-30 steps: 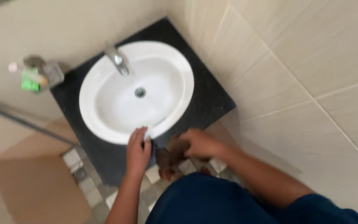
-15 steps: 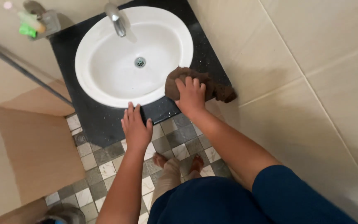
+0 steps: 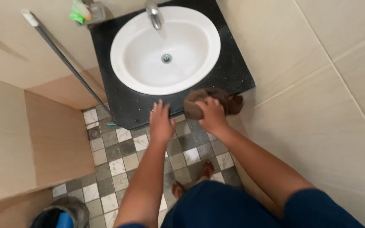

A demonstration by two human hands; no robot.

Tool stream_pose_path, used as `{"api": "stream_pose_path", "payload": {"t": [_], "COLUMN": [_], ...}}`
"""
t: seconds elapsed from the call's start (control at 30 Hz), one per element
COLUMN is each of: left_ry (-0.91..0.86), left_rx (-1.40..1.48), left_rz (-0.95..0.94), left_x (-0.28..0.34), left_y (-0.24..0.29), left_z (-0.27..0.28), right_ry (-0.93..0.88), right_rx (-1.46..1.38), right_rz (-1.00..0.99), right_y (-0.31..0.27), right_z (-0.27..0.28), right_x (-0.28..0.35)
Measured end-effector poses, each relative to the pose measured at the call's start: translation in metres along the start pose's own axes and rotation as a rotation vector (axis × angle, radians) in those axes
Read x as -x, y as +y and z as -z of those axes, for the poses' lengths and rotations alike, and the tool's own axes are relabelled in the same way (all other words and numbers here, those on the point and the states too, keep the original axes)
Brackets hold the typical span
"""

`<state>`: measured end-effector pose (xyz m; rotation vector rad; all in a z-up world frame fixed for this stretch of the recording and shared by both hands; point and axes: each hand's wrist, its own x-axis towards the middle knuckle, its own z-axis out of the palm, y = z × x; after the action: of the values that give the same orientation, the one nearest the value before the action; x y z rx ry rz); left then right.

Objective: Cleaning the bathroom sink and surrounding countertop using a rag.

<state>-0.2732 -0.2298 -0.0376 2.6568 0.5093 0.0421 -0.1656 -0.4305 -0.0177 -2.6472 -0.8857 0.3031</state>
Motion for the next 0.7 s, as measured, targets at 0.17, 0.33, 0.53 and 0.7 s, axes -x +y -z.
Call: {"api": "stream_pose_path", "payload": {"t": [0.17, 0.33, 0.53, 0.7], "left_ry": [-0.032, -0.037, 0.074, 0.165], "left_rx": [0.029, 0.022, 0.093, 0.018], "left_rz": [-0.078, -0.040, 0.055, 0.122], "left_x": [0.076, 0.117, 0.121, 0.119], "left_y": [-0.028, -0.067, -0.082, -0.101], "left_z": [-0.006, -0.006, 0.033, 0.053], "right_ry": [0.321, 0.325, -0.068, -0.168], "right_rx": [-0.546, -0.213, 0.059, -0.133], "right_rz": [-0.426, -0.366, -0.102, 0.000], "right_y": [0.027, -0.036, -0.193, -0.208], "right_z": [-0.009, -0.026, -0.027, -0.059], "right_x": [-0.024, -0.065, -0.015, -0.001]}}
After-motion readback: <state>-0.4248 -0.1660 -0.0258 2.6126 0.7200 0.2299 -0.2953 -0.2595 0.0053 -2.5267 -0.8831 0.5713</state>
